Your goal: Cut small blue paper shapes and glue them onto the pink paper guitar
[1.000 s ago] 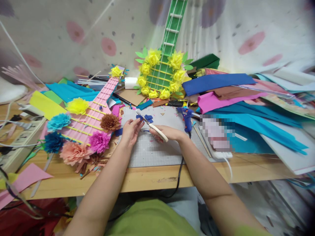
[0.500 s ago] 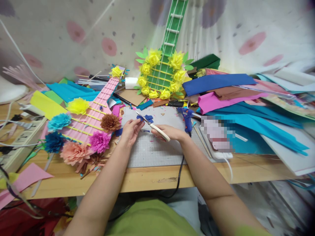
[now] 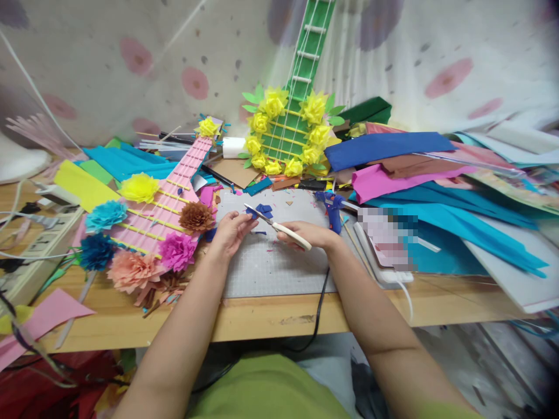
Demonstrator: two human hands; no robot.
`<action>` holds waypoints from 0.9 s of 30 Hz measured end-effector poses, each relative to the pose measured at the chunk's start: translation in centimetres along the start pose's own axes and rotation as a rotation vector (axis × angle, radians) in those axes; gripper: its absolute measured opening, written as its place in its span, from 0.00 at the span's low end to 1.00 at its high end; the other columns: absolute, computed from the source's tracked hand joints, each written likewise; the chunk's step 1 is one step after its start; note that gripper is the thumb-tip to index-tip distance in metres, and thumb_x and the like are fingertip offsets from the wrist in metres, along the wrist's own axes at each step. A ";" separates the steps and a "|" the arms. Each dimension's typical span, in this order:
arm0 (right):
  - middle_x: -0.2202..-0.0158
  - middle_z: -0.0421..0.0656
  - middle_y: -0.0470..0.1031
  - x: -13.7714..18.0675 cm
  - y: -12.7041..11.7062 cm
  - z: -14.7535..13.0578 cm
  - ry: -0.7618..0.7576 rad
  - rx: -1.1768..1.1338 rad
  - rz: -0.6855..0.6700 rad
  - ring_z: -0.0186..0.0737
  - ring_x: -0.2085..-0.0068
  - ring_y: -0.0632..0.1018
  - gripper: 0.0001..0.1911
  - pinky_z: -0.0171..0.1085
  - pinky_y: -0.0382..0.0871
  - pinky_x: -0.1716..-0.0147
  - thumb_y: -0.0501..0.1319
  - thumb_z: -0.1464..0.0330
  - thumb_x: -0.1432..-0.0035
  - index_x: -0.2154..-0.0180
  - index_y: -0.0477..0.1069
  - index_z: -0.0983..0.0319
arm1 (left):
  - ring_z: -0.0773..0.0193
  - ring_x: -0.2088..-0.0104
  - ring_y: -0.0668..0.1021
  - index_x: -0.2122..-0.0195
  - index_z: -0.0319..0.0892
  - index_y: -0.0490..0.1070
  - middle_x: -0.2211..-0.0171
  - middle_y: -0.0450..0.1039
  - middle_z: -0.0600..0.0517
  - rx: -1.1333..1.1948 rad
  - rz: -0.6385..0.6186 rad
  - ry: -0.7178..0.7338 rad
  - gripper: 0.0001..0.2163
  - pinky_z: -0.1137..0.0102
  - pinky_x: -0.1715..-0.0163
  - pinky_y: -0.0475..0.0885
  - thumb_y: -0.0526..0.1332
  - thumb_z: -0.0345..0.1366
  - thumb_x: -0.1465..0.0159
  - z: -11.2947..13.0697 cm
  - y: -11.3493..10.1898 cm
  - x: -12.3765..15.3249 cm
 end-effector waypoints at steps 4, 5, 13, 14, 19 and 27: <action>0.82 0.30 0.56 0.3 -0.2 0.2 0.010 -0.008 -0.005 0.24 0.83 0.60 0.27 0.27 0.54 0.86 0.60 0.45 0.56 0.69 0.58 0.62 | 0.65 0.74 0.78 0.75 0.40 0.56 0.79 0.71 0.53 -0.018 -0.014 -0.014 0.15 0.69 0.67 0.75 0.62 0.18 0.52 0.0 0.0 0.1; 0.82 0.30 0.56 0.4 -0.2 0.2 0.012 -0.009 -0.008 0.24 0.84 0.60 0.27 0.27 0.54 0.86 0.60 0.45 0.55 0.69 0.58 0.62 | 0.65 0.74 0.78 0.75 0.40 0.55 0.79 0.70 0.54 -0.022 -0.018 -0.015 0.16 0.68 0.66 0.75 0.63 0.18 0.53 0.0 -0.1 0.1; 0.83 0.30 0.56 0.8 -0.4 0.1 0.017 -0.036 -0.052 0.24 0.84 0.59 0.29 0.27 0.52 0.86 0.60 0.44 0.58 0.70 0.57 0.62 | 0.74 0.83 0.71 0.75 0.40 0.56 0.86 0.62 0.62 -0.093 -0.084 0.009 0.18 0.67 0.68 0.76 0.66 0.20 0.56 0.4 -0.1 0.3; 0.83 0.30 0.56 0.9 -0.5 0.1 0.017 -0.035 -0.058 0.24 0.84 0.59 0.29 0.27 0.52 0.86 0.60 0.44 0.58 0.70 0.57 0.62 | 0.75 0.84 0.69 0.75 0.40 0.56 0.86 0.62 0.62 -0.101 -0.090 0.009 0.18 0.67 0.69 0.76 0.66 0.20 0.56 0.4 -0.1 0.3; 0.83 0.31 0.57 0.9 -0.7 0.4 0.015 -0.001 -0.072 0.24 0.84 0.60 0.28 0.27 0.52 0.86 0.59 0.44 0.55 0.70 0.57 0.62 | 0.76 0.85 0.68 0.75 0.41 0.56 0.86 0.62 0.63 -0.123 -0.108 -0.003 0.19 0.69 0.72 0.76 0.67 0.21 0.57 0.5 -0.2 0.5; 0.83 0.31 0.57 0.8 -0.9 1.1 0.026 -0.012 -0.102 0.24 0.84 0.59 0.27 0.27 0.52 0.86 0.58 0.45 0.53 0.71 0.57 0.62 | 0.69 0.78 0.75 0.76 0.41 0.56 0.84 0.66 0.60 -0.171 -0.122 0.017 0.18 0.66 0.69 0.76 0.67 0.21 0.57 0.8 -0.2 0.6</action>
Point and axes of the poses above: each hand's wrist, its own x-axis away from the middle knuckle, its own y-axis out of the palm, z = x × y, the point moved 3 cm from there along -x, towards the middle knuckle
